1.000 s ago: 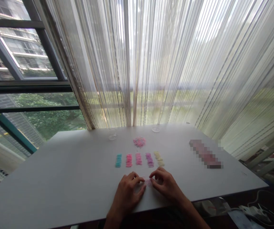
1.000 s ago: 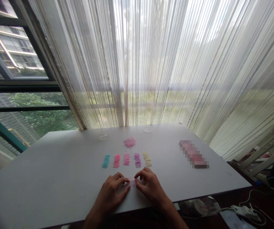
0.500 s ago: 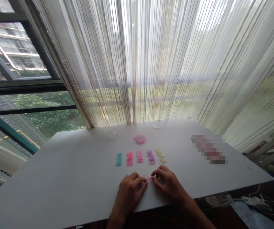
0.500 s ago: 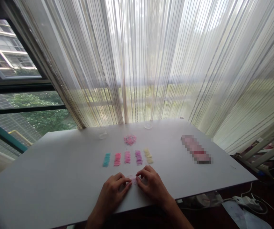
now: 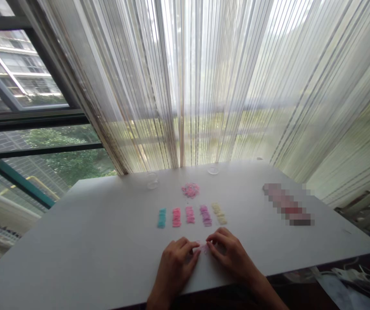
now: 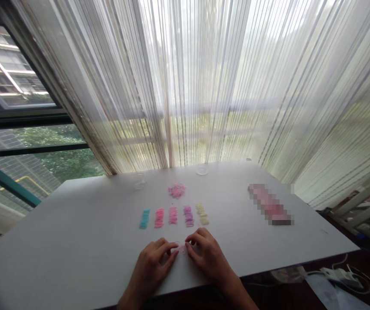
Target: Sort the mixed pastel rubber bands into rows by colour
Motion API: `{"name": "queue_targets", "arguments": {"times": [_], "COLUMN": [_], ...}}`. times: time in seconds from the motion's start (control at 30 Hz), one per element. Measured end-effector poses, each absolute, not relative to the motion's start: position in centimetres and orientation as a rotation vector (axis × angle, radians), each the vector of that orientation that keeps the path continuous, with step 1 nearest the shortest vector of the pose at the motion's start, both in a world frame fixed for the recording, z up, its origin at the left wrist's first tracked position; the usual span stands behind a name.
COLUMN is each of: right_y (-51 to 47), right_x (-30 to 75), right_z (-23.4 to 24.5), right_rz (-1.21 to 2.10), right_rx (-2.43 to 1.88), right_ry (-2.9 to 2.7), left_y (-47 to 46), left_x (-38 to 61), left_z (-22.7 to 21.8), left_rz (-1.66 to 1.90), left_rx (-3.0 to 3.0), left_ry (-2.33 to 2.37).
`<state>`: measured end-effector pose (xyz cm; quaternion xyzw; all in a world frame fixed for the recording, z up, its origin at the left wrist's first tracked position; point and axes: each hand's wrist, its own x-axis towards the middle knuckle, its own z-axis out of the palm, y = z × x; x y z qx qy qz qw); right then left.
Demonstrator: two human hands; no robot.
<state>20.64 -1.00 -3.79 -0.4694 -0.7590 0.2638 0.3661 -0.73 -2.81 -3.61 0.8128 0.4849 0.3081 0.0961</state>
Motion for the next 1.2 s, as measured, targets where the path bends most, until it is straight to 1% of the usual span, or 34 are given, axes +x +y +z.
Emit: {"name": "queue_targets", "arguments": {"times": [0.17, 0.47, 0.77, 1.2], "right_y": [-0.85, -0.99, -0.99, -1.25], "right_x": [20.64, 20.62, 20.65, 20.69], "right_z": [-3.89, -3.72, -3.80, -3.20], "right_rz": [0.647, 0.656, 0.644, 0.671], "right_rx": [-1.207, -1.188, -1.164, -1.120], "right_ry": [-1.970, -1.963, -1.968, -1.970], "left_y": [-2.86, -2.99, -2.44, -2.70], "left_x": [-0.70, -0.17, 0.16, -0.48], "left_z": [-3.48, -3.02, -3.11, -3.50], "left_rz": [0.936, 0.782, 0.810, 1.111], "left_rx": [2.379, 2.395, 2.398, 2.346], "left_ry": [1.432, 1.527, 1.512, 1.387]}}
